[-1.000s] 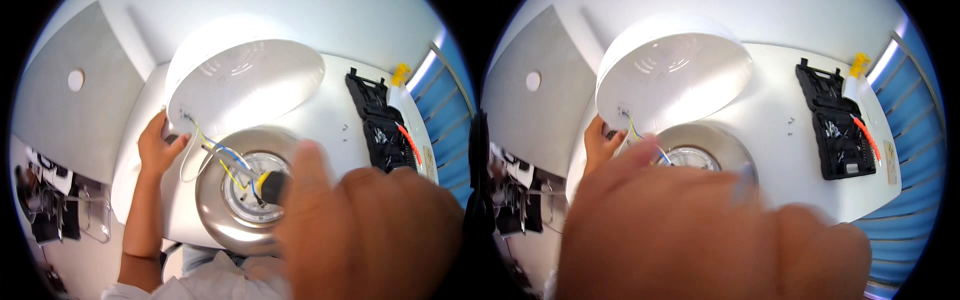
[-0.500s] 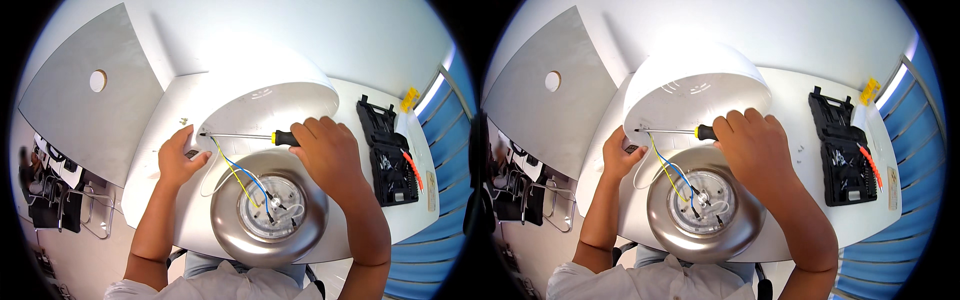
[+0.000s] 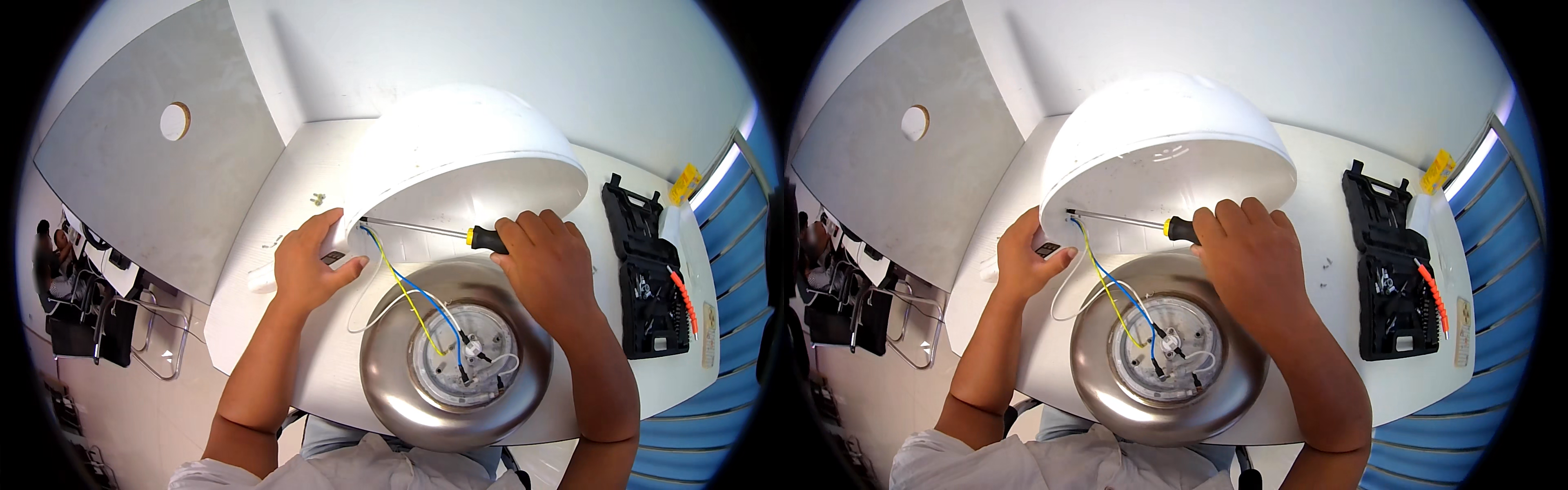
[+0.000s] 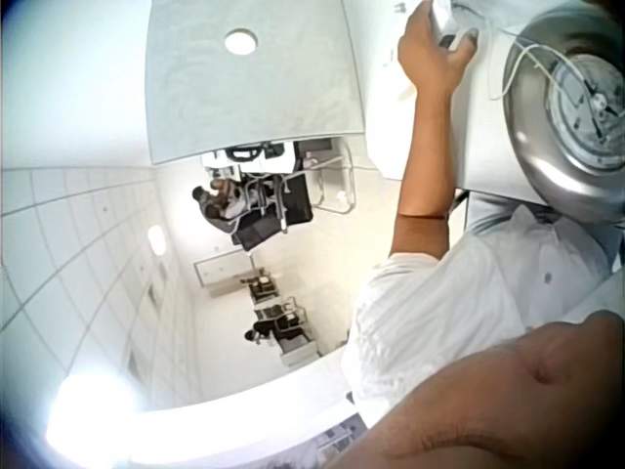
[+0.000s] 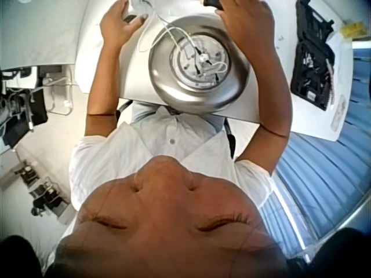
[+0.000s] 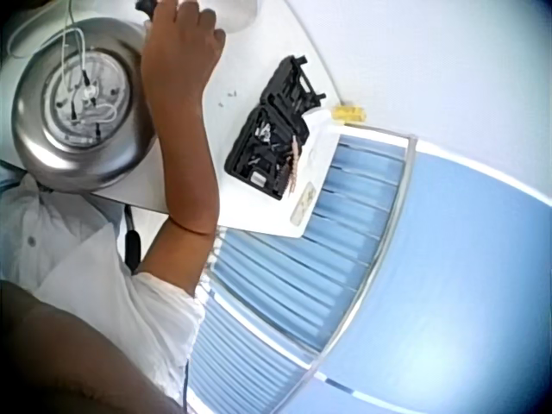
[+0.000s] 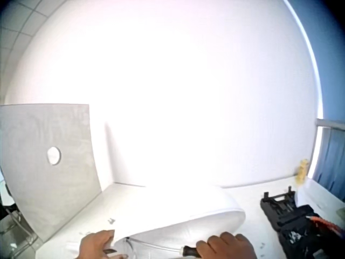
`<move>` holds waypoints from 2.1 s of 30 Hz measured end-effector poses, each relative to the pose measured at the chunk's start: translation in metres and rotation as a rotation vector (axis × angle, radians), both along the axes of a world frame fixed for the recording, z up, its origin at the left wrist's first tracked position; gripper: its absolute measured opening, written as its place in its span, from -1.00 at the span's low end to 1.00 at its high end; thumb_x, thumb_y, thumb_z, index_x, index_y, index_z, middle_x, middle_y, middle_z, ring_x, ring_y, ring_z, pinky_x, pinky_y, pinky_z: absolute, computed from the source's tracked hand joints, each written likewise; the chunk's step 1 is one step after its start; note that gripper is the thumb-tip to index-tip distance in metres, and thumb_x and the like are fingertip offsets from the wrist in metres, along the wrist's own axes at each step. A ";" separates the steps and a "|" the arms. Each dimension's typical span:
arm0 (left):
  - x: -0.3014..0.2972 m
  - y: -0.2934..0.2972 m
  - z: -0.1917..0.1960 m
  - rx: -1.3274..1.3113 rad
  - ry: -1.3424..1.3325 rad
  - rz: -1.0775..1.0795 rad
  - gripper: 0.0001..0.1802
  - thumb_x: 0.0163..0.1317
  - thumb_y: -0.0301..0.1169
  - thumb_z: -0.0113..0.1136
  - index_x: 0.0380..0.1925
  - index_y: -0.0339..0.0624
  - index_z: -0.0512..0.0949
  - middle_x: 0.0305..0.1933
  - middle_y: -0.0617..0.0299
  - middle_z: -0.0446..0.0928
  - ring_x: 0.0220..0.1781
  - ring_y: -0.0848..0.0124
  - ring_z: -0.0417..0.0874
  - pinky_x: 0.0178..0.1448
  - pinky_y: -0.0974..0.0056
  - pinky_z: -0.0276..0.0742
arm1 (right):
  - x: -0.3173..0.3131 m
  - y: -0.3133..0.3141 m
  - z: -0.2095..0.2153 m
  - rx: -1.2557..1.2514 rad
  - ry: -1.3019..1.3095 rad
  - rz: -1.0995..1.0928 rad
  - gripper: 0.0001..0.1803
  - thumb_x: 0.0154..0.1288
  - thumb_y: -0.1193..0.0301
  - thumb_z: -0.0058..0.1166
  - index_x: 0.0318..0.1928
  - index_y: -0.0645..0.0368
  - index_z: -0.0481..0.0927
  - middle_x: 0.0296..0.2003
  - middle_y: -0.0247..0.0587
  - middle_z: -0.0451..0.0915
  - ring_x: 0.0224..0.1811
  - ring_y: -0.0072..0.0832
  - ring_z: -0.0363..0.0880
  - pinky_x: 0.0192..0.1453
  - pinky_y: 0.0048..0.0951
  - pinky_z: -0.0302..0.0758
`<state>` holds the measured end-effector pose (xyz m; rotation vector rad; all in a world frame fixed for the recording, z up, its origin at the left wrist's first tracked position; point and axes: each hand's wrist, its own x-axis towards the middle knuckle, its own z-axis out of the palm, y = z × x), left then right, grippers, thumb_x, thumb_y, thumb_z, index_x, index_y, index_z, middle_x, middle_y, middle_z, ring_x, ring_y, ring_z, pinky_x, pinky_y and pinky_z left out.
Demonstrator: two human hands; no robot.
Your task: The person connects wires to a ceiling light fixture and uses a screwdriver to secure the white plastic cover onto the metal base. They repeatedly tighten screws around the fixture's edge while holding the cover in place.
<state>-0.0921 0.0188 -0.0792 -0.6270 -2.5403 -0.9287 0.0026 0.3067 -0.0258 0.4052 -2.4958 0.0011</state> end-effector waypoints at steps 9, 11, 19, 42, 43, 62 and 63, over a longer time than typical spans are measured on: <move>0.001 0.003 0.006 -0.066 0.033 0.000 -0.27 -0.25 -0.13 0.50 0.02 -0.12 0.55 -0.15 0.16 0.65 -0.23 0.16 0.65 -0.14 0.17 0.53 | -0.013 0.013 -0.002 -0.015 -0.024 0.024 -0.68 -0.02 0.32 0.37 -0.30 0.03 0.48 -0.42 -0.38 0.40 -0.30 -0.40 0.43 -0.28 -0.32 0.36; 0.001 0.002 0.003 -0.054 0.051 0.002 -0.27 -0.25 -0.13 0.50 0.02 -0.13 0.54 -0.16 0.15 0.65 -0.24 0.15 0.65 -0.14 0.17 0.52 | -0.013 0.014 -0.003 -0.028 -0.045 0.020 -0.68 -0.02 0.32 0.37 -0.30 0.02 0.47 -0.42 -0.39 0.40 -0.29 -0.41 0.43 -0.27 -0.32 0.37; 0.001 0.002 0.002 -0.020 0.010 -0.001 -0.26 -0.26 -0.14 0.51 0.01 -0.16 0.54 -0.18 0.12 0.65 -0.23 0.16 0.65 -0.13 0.18 0.53 | -0.011 0.013 -0.005 -0.028 -0.016 0.020 -0.69 -0.01 0.31 0.37 -0.31 0.01 0.47 -0.42 -0.41 0.40 -0.29 -0.42 0.43 -0.26 -0.32 0.38; 0.001 -0.001 0.003 -0.067 0.018 0.020 -0.26 -0.23 -0.07 0.48 0.03 -0.14 0.56 -0.14 0.12 0.66 -0.23 0.13 0.65 -0.11 0.15 0.52 | -0.031 0.013 0.025 0.028 -0.173 0.060 -0.79 0.22 0.23 0.19 -0.24 0.05 0.55 -0.42 -0.24 0.54 -0.32 -0.26 0.58 -0.26 -0.23 0.50; 0.002 -0.001 0.003 -0.076 0.011 0.023 -0.26 -0.23 -0.07 0.48 0.03 -0.14 0.56 -0.14 0.12 0.66 -0.23 0.13 0.65 -0.12 0.15 0.52 | -0.030 0.012 0.023 -0.021 -0.185 0.060 -0.75 0.24 0.19 0.17 -0.28 0.06 0.48 -0.50 -0.20 0.53 -0.42 -0.19 0.57 -0.31 -0.20 0.50; 0.002 0.002 0.001 -0.056 0.057 0.009 -0.28 -0.27 -0.17 0.50 0.00 -0.18 0.55 -0.20 0.08 0.65 -0.24 0.10 0.67 -0.15 0.16 0.54 | -0.025 0.007 0.019 0.097 -0.161 0.021 -0.85 0.23 0.29 0.13 -0.28 0.06 0.52 -0.29 -0.39 0.53 -0.23 -0.36 0.57 -0.22 -0.30 0.51; 0.002 0.002 0.000 -0.055 0.060 0.015 -0.28 -0.27 -0.17 0.50 0.00 -0.16 0.56 -0.20 0.08 0.65 -0.23 0.10 0.67 -0.15 0.15 0.54 | -0.025 0.007 0.017 0.045 -0.169 0.029 -0.78 0.24 0.22 0.19 -0.28 0.07 0.50 -0.33 -0.37 0.51 -0.28 -0.34 0.60 -0.28 -0.32 0.53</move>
